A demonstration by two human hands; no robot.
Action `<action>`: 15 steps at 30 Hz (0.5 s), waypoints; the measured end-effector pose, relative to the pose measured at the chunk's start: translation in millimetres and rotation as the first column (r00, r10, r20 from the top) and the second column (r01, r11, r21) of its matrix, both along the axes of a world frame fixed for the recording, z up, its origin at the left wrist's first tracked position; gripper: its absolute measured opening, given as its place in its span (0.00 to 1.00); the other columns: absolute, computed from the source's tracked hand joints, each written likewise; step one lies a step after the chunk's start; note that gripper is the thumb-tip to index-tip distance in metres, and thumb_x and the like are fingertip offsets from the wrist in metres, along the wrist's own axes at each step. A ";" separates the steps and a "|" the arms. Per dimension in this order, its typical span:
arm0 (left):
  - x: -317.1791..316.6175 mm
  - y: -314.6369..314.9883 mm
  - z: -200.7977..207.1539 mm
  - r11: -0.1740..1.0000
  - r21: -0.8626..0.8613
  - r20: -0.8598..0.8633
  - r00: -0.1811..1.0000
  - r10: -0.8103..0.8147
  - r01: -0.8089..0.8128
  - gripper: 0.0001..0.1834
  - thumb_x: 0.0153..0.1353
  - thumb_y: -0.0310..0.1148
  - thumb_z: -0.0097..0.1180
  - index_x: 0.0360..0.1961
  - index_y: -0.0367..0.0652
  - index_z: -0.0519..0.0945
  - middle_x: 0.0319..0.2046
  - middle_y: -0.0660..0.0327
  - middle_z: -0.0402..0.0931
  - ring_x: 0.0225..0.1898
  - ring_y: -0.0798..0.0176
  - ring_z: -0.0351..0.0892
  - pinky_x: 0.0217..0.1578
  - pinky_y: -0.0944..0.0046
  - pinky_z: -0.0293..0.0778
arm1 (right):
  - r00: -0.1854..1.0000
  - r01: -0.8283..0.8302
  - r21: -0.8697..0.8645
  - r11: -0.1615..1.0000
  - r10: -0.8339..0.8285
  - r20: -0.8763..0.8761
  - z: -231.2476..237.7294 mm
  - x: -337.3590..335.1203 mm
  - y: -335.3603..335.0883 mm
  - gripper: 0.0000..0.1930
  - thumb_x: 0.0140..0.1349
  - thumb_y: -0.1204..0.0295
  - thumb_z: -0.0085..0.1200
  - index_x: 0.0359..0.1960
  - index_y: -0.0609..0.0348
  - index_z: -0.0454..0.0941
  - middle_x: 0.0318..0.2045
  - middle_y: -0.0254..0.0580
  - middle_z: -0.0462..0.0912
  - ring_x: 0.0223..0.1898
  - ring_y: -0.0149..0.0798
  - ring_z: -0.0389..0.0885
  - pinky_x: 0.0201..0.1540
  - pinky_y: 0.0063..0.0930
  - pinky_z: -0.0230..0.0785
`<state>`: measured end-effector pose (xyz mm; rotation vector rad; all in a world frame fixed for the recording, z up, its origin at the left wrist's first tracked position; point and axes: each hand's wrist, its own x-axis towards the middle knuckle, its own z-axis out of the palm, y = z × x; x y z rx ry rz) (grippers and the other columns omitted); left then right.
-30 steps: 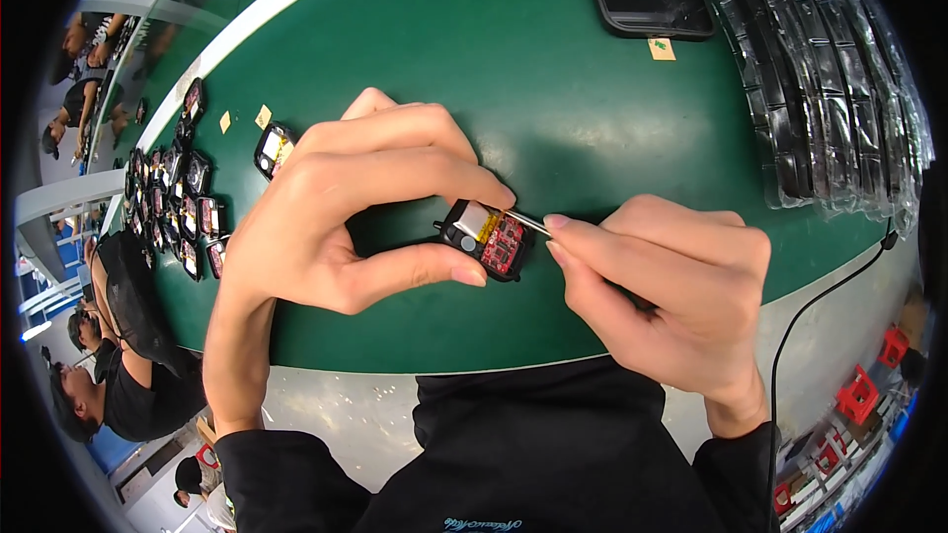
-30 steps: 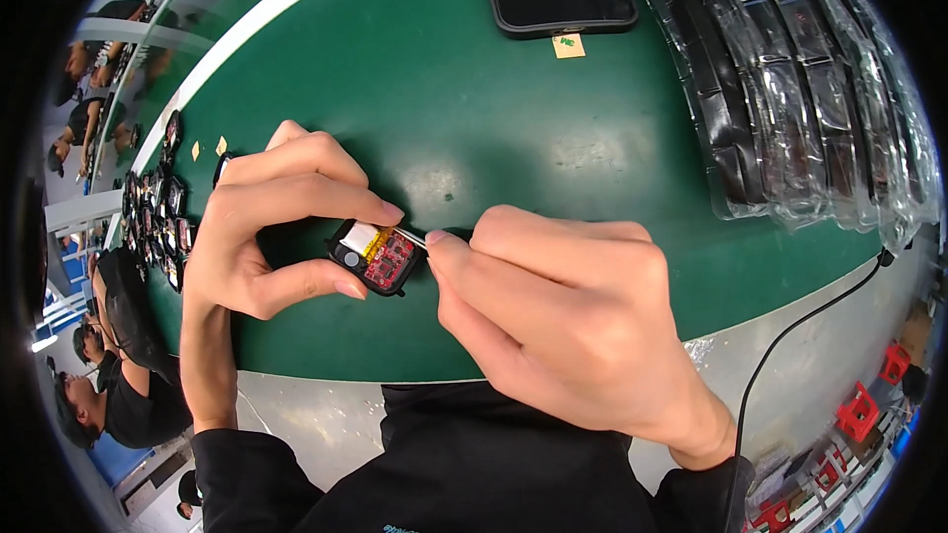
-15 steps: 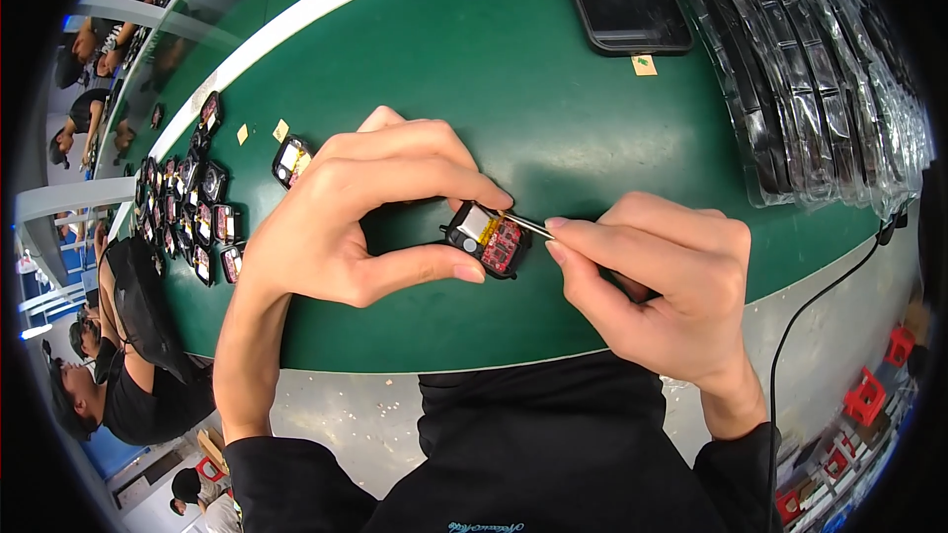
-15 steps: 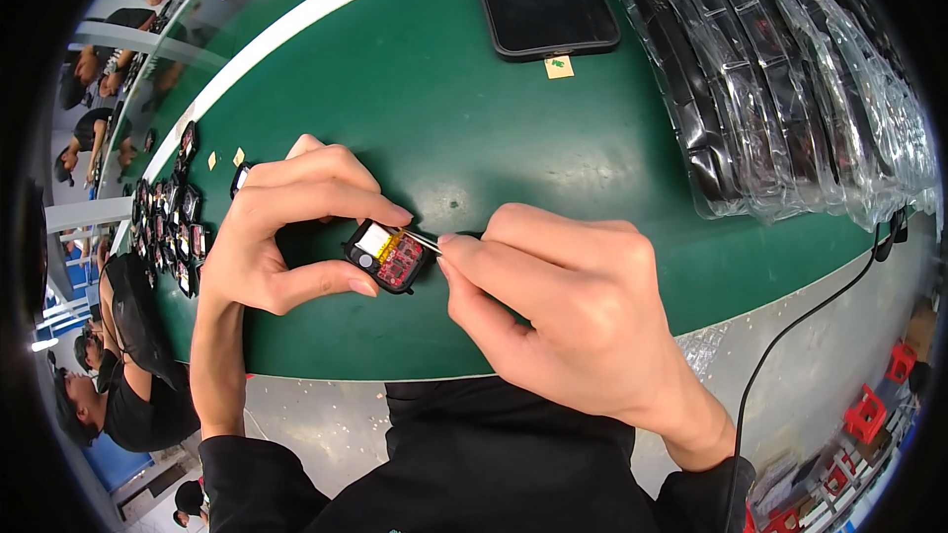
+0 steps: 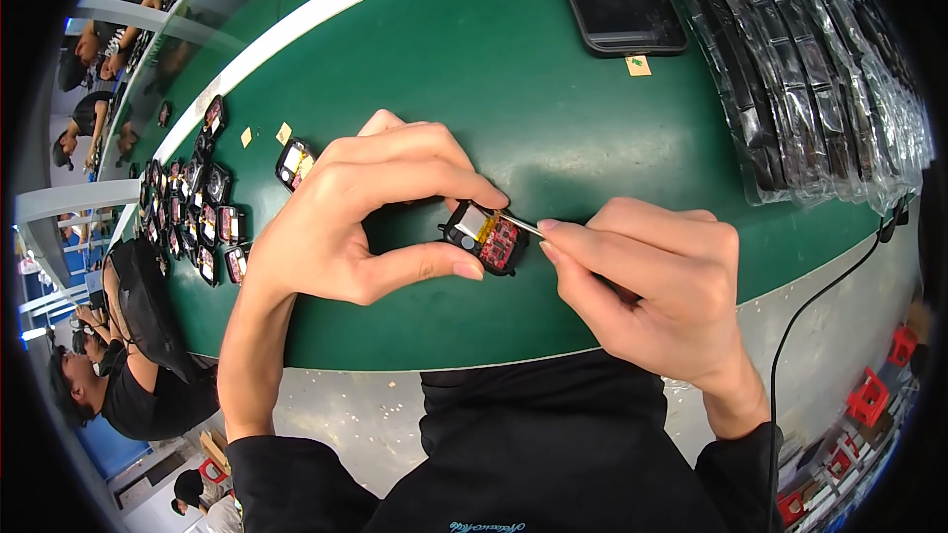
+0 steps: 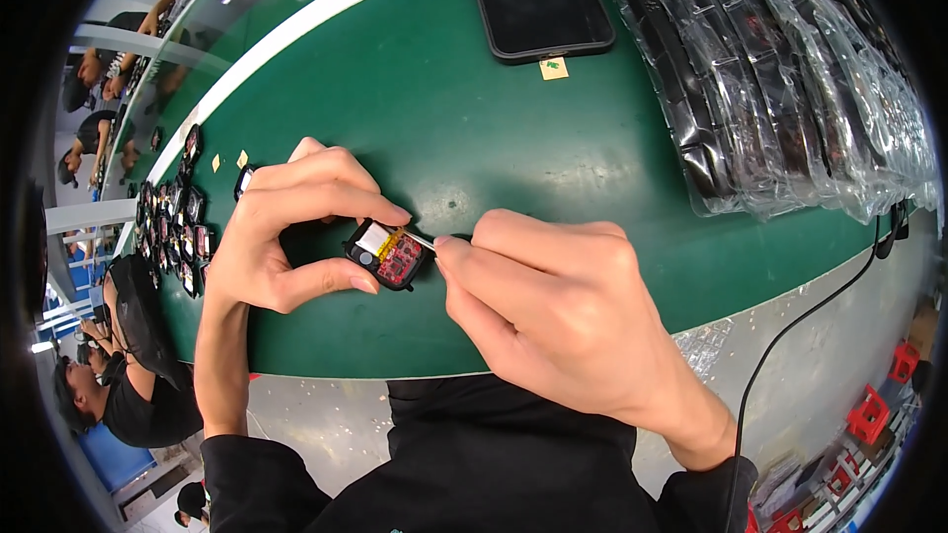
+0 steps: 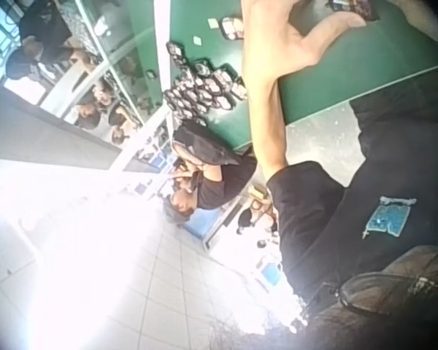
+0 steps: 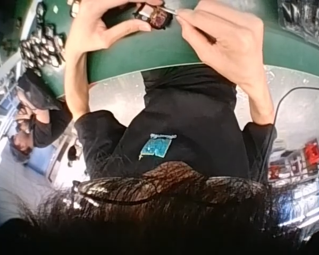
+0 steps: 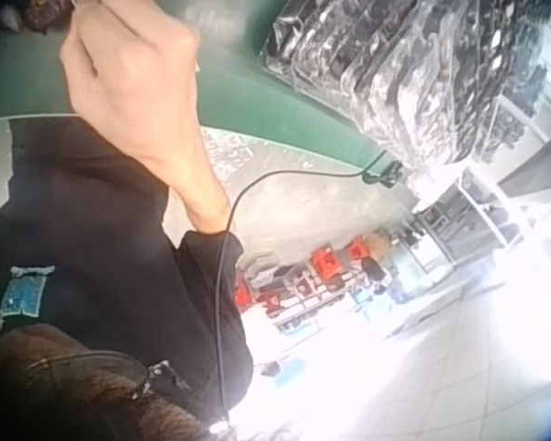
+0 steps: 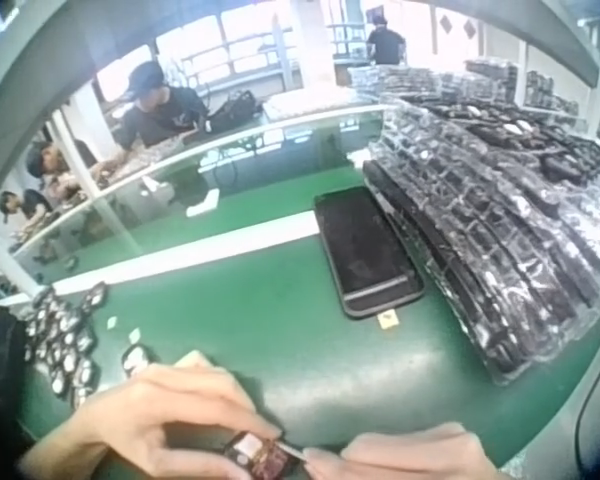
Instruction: Assembling small internal electronic components into a casing using tweezers on an assembly line.
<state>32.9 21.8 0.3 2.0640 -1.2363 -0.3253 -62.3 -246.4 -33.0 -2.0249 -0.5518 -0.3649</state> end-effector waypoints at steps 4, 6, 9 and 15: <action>1.6 0.1 3.6 1.000 0.003 -0.005 1.000 0.017 -0.017 0.30 0.46 0.42 0.88 0.50 0.38 0.93 0.40 0.59 0.89 0.41 0.58 0.85 0.47 0.58 0.67 | 0.996 -0.012 0.021 1.000 0.014 -0.090 7.6 1.0 -4.0 0.08 0.57 0.84 0.72 0.39 0.64 0.91 0.24 0.37 0.78 0.17 0.37 0.75 0.20 0.34 0.65; -1.0 -3.7 9.1 1.000 -0.019 0.011 1.000 0.015 -0.015 0.30 0.46 0.38 0.88 0.50 0.39 0.92 0.39 0.59 0.89 0.41 0.57 0.86 0.49 0.57 0.69 | 0.995 0.037 0.072 0.997 -0.030 -0.094 13.8 -1.4 -9.7 0.08 0.57 0.83 0.72 0.39 0.63 0.92 0.23 0.37 0.79 0.17 0.35 0.75 0.20 0.33 0.64; -8.5 -12.6 15.7 0.998 0.023 0.054 0.997 0.050 -0.051 0.26 0.51 0.38 0.86 0.51 0.43 0.91 0.37 0.60 0.87 0.41 0.56 0.86 0.49 0.55 0.72 | 0.984 0.139 0.186 0.973 -0.114 -0.139 15.7 -2.3 -14.7 0.08 0.59 0.83 0.74 0.40 0.64 0.95 0.20 0.34 0.83 0.18 0.22 0.75 0.20 0.24 0.61; -23.5 -7.4 9.3 0.994 0.038 0.217 0.972 0.093 -0.103 0.27 0.46 0.36 0.87 0.49 0.40 0.92 0.33 0.60 0.88 0.34 0.56 0.86 0.41 0.59 0.77 | 0.975 0.211 0.378 0.901 -0.170 -0.140 3.9 -3.1 -6.3 0.09 0.62 0.83 0.74 0.44 0.66 0.95 0.22 0.37 0.83 0.19 0.24 0.76 0.22 0.25 0.64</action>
